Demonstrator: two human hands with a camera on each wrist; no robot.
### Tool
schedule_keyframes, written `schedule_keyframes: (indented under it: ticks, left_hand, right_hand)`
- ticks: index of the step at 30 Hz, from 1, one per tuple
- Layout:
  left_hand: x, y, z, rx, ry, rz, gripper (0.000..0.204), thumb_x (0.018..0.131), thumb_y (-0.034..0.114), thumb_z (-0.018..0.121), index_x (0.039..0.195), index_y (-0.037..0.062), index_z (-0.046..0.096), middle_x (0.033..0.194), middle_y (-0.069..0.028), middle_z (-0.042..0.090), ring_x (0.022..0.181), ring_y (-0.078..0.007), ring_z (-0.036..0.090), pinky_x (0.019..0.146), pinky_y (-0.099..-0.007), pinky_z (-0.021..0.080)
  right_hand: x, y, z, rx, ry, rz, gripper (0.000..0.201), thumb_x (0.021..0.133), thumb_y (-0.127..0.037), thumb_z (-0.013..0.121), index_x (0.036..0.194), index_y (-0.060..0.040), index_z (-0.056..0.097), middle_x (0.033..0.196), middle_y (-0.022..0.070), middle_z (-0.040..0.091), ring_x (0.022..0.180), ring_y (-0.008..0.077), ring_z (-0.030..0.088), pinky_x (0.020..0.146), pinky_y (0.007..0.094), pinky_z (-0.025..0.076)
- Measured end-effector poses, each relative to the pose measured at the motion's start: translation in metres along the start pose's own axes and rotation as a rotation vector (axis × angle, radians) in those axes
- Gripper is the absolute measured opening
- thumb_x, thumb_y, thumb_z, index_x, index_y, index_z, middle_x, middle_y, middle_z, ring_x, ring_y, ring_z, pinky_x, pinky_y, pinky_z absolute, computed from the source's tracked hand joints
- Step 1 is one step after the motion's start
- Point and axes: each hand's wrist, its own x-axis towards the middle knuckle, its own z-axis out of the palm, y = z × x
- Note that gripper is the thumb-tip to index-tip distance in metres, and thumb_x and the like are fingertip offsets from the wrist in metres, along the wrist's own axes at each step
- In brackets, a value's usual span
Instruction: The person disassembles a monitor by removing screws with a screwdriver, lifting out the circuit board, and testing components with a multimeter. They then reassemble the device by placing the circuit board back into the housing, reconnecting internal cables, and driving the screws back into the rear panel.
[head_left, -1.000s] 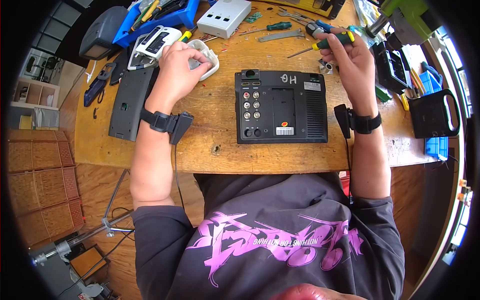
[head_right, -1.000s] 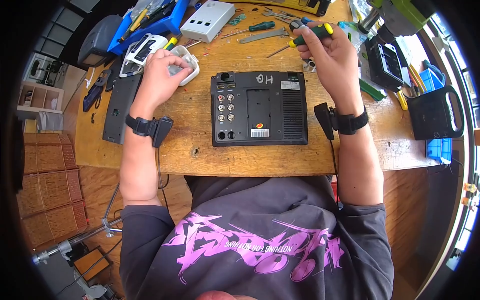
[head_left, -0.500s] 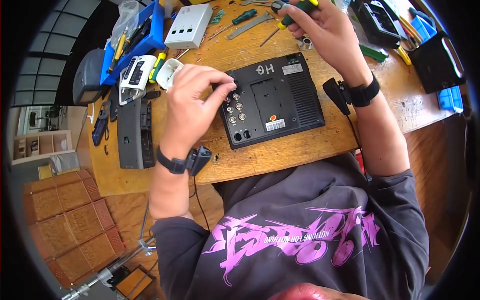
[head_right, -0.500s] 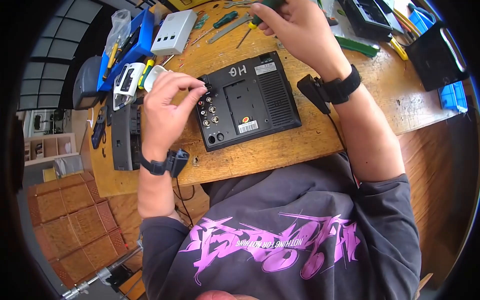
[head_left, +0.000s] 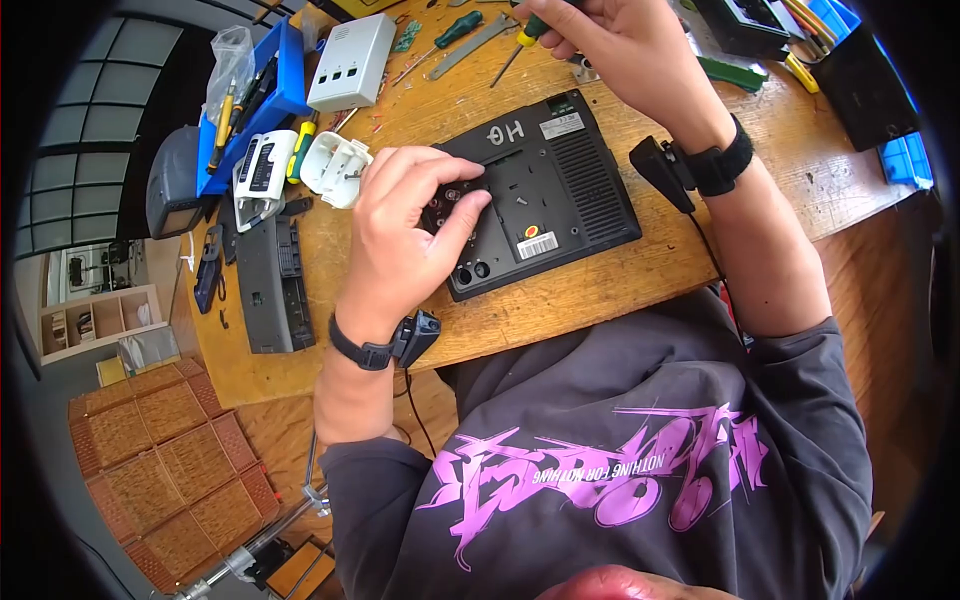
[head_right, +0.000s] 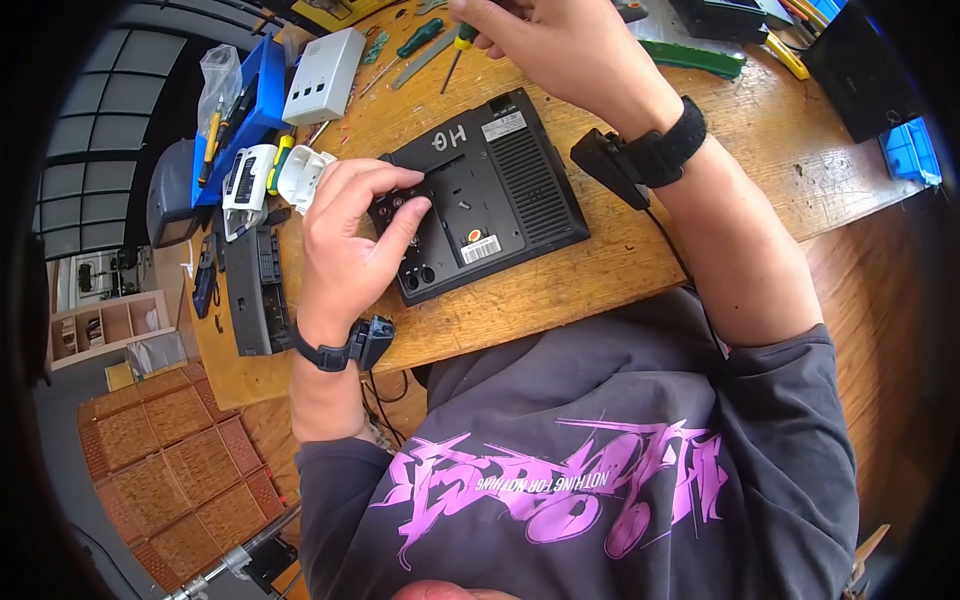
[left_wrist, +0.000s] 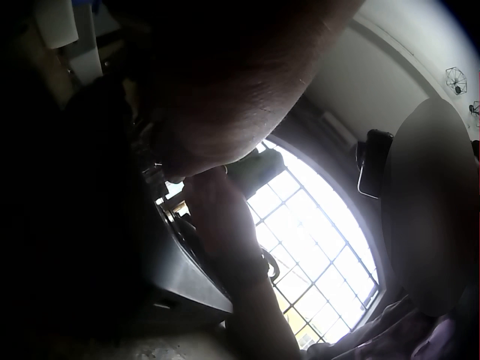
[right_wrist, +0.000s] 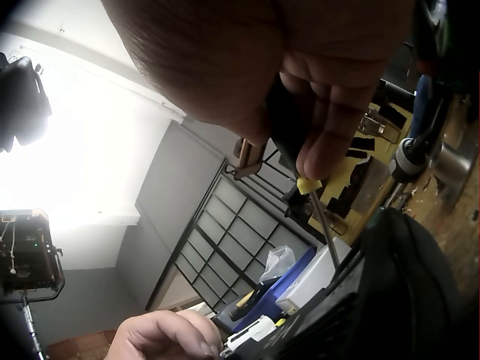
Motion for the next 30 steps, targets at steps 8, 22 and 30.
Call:
schedule_keyframes:
  ticks: [8,22,30]
  left_hand:
    - [0.001,0.005,-0.004,0.017,-0.104,0.113,0.027,0.077,0.007,0.095,0.103,0.0089,0.086,0.105,-0.0069,0.073,0.105,-0.0303,0.067,0.093,-0.0442,0.054]
    - [0.003,0.018,0.009,-0.061,-0.166,0.244,0.025,0.074,0.008,0.098,0.097,0.0102,0.087,0.097,-0.0039,0.075,0.095,-0.0267,0.070,0.087,-0.0410,0.051]
    - [0.002,0.020,0.020,-0.076,-0.175,0.214,0.019,0.076,0.009,0.098,0.091,0.0115,0.086,0.094,-0.0019,0.075,0.093,-0.0255,0.070,0.085,-0.0405,0.049]
  right_hand:
    - [-0.005,0.002,0.003,0.207,-0.062,-0.114,0.023,0.116,-0.019,0.072,0.127,-0.0006,0.064,0.103,0.0052,0.079,0.082,0.0065,0.071,0.071,0.0217,0.057]
    - [-0.003,0.013,0.002,0.328,-0.190,-0.203,0.023,0.117,-0.021,0.071,0.128,-0.0025,0.062,0.100,0.0039,0.077,0.080,0.0057,0.069,0.068,0.0209,0.055]
    - [-0.003,0.015,0.002,0.256,-0.194,-0.192,0.024,0.117,-0.022,0.071,0.128,-0.0021,0.063,0.099,0.0033,0.077,0.079,0.0049,0.068,0.067,0.0207,0.055]
